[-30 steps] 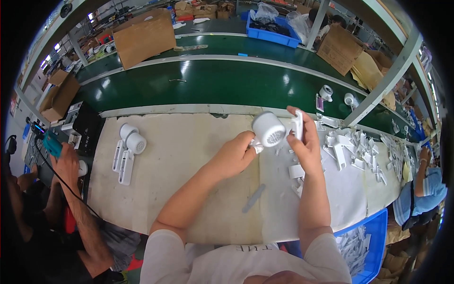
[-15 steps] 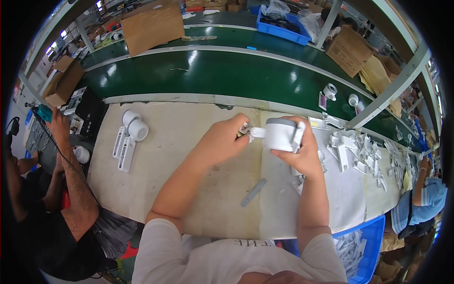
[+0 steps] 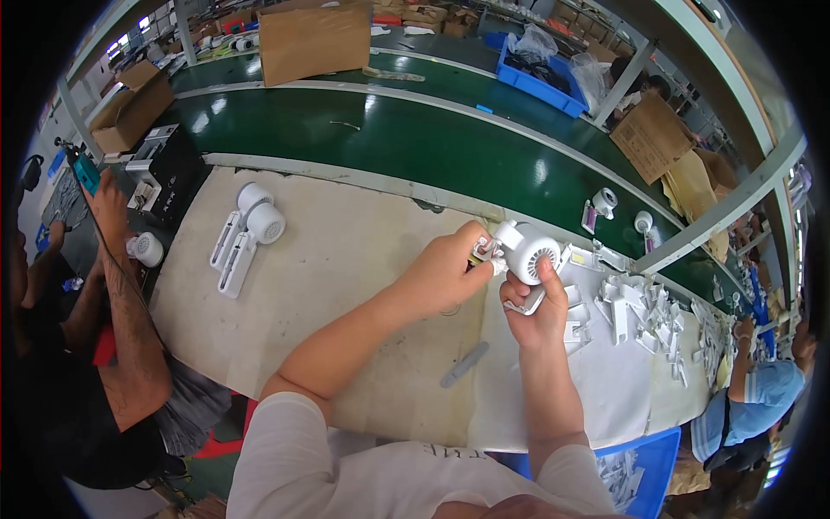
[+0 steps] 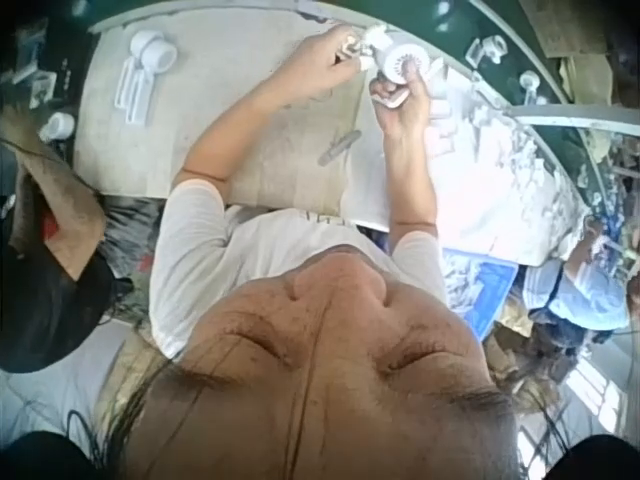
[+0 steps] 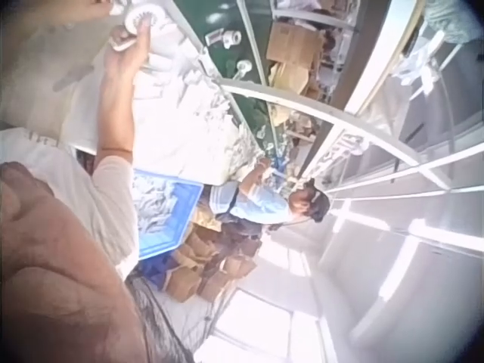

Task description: The person assembles portable fans by hand, fitting plastic components, rechargeable batteries, and circuit boards together to form the fan housing.

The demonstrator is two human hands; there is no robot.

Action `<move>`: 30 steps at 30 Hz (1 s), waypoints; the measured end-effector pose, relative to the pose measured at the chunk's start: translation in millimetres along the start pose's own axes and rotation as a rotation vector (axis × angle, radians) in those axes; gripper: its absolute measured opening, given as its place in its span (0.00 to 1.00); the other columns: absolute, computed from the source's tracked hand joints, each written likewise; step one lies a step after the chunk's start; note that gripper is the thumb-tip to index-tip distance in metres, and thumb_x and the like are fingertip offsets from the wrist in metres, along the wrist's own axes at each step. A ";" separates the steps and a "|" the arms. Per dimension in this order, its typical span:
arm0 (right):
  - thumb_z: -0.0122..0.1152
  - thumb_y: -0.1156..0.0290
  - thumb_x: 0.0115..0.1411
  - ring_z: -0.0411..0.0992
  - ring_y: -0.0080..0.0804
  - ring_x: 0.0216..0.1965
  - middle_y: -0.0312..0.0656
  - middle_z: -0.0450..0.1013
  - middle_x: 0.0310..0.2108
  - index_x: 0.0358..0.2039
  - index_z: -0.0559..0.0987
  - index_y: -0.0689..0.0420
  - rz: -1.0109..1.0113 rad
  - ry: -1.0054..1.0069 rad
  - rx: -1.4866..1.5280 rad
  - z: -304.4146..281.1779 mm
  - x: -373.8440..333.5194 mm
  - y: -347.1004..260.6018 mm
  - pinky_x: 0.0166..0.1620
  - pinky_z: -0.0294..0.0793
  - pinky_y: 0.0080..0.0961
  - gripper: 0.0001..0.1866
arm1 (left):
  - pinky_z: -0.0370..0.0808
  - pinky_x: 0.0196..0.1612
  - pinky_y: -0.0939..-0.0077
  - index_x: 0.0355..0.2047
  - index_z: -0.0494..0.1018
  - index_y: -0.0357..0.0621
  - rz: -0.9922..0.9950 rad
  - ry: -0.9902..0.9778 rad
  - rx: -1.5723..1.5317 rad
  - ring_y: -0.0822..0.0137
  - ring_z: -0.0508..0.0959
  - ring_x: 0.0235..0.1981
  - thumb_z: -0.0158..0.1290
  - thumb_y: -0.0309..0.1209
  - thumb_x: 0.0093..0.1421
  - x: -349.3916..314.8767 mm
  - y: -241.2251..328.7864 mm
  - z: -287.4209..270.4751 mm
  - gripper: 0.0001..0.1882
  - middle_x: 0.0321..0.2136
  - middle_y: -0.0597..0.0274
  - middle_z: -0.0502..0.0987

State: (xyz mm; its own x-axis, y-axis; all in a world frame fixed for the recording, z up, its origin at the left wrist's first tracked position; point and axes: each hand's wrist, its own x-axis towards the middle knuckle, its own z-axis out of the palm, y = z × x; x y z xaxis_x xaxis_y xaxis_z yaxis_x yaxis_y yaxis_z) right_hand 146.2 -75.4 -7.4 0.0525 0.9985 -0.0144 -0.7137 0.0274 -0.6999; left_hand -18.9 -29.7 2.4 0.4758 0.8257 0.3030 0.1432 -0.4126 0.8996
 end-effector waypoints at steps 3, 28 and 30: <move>0.61 0.61 0.53 0.60 0.17 0.21 0.32 0.69 0.29 0.40 0.69 0.54 0.038 0.031 0.102 4.9 -1.9 3.5 0.21 0.57 0.14 0.17 | 0.68 0.25 0.76 0.34 0.62 0.39 -0.014 0.065 -0.055 0.72 0.72 0.22 0.49 0.26 0.54 -2.4 2.3 5.3 0.09 0.27 0.59 0.73; 0.69 0.59 0.38 0.68 0.23 0.30 0.39 0.68 0.33 0.50 0.63 0.65 -0.204 -0.169 -0.454 -19.0 10.5 -26.1 0.32 0.67 0.16 0.41 | 0.70 0.23 0.78 0.32 0.65 0.39 -0.280 -0.216 -0.510 0.73 0.72 0.20 0.45 0.25 0.52 3.2 -0.6 -3.2 0.06 0.24 0.59 0.73; 0.70 0.58 0.37 0.69 0.25 0.34 0.40 0.69 0.35 0.51 0.62 0.65 -0.222 -0.157 -0.489 -12.2 7.4 -30.8 0.37 0.68 0.19 0.42 | 0.69 0.22 0.77 0.30 0.65 0.38 -0.195 -0.151 -0.344 0.73 0.72 0.18 0.47 0.27 0.51 1.1 -3.0 -0.1 0.07 0.23 0.58 0.73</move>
State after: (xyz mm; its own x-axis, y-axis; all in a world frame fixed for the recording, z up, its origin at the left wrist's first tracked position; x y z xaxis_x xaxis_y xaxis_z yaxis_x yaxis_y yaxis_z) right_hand 177.1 -69.4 5.3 0.0330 0.9673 0.2515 -0.2883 0.2501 -0.9243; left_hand -18.9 -27.5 0.1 0.5941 0.7993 0.0903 -0.0432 -0.0805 0.9958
